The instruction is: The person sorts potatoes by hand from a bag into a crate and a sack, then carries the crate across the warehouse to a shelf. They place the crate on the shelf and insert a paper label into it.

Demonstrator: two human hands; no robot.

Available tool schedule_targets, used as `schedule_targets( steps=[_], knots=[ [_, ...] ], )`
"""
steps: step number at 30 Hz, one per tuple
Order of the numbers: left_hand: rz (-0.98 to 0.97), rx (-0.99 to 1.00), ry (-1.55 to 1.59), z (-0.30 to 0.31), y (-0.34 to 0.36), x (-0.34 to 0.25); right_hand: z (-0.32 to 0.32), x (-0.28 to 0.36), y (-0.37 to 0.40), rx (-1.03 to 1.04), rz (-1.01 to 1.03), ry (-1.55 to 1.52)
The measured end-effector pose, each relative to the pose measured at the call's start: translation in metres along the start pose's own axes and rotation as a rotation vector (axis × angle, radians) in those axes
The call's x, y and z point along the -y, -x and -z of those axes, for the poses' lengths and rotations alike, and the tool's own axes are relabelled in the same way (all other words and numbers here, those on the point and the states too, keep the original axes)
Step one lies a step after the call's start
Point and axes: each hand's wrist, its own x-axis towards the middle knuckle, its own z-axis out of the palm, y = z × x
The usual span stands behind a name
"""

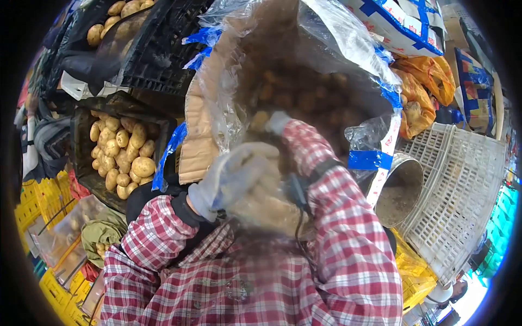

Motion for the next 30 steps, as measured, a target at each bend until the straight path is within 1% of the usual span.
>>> schedule_targets(
  steps=[2,3,5,6,8,10,13,14,15,16,17,19,21,22,24,26,28,30],
  knots=[
    [-0.184,-0.078,0.108,0.01,-0.005,0.008,0.025,0.029,0.037,0.039,0.051,-0.425],
    [-0.274,-0.112,0.161,0.013,-0.007,0.014,0.035,0.045,0.059,0.063,0.093,-0.574],
    [-0.441,-0.248,0.083,0.011,-0.009,0.022,0.05,0.077,0.108,0.11,0.186,-0.817],
    [-0.525,-0.316,0.043,0.008,-0.009,0.023,0.051,0.088,0.129,0.065,0.187,-0.799],
    [-1.133,-0.454,-0.768,-0.004,-0.007,0.006,0.045,0.102,0.167,-0.021,0.185,-0.769],
    [-1.506,-0.412,-1.266,-0.017,0.013,0.009,0.029,0.106,0.196,-0.137,0.285,-0.558],
    [-1.127,-0.289,-1.102,-0.006,-0.003,0.029,0.003,0.131,0.253,-0.192,0.141,-0.539],
    [-0.997,-0.247,-1.045,-0.002,-0.009,0.038,-0.008,0.132,0.261,-0.243,0.245,-0.568],
    [-0.813,-0.095,-0.82,0.007,-0.01,0.046,-0.016,0.131,0.267,-0.298,0.352,-0.595],
    [-0.624,0.047,-0.597,0.015,-0.003,0.046,-0.019,0.128,0.269,-0.382,0.49,-0.411],
    [-0.722,0.077,-0.615,0.013,-0.002,0.046,-0.022,0.124,0.271,-0.461,0.62,-0.224],
    [-0.92,0.132,-0.647,-0.003,0.01,0.032,-0.024,0.125,0.279,-0.446,0.615,-0.274],
    [-0.772,0.087,-0.439,-0.022,0.032,0.028,-0.022,0.128,0.292,-0.238,0.329,-0.739],
    [-0.642,0.171,-0.32,-0.023,0.041,0.023,-0.022,0.126,0.294,-0.259,0.337,-0.696],
    [-0.659,0.046,-0.614,-0.017,0.046,0.02,-0.027,0.119,0.294,-0.269,0.409,-0.696],
    [-0.755,-0.082,-0.845,-0.016,0.049,0.021,-0.036,0.119,0.292,-0.251,0.489,-0.742],
    [-0.937,-0.21,-1.009,-0.022,0.045,0.028,-0.048,0.124,0.288,-0.206,0.576,-0.829],
    [-0.912,-0.158,-0.929,-0.022,0.049,0.028,-0.051,0.127,0.288,-0.256,0.483,-0.686]
  ],
)
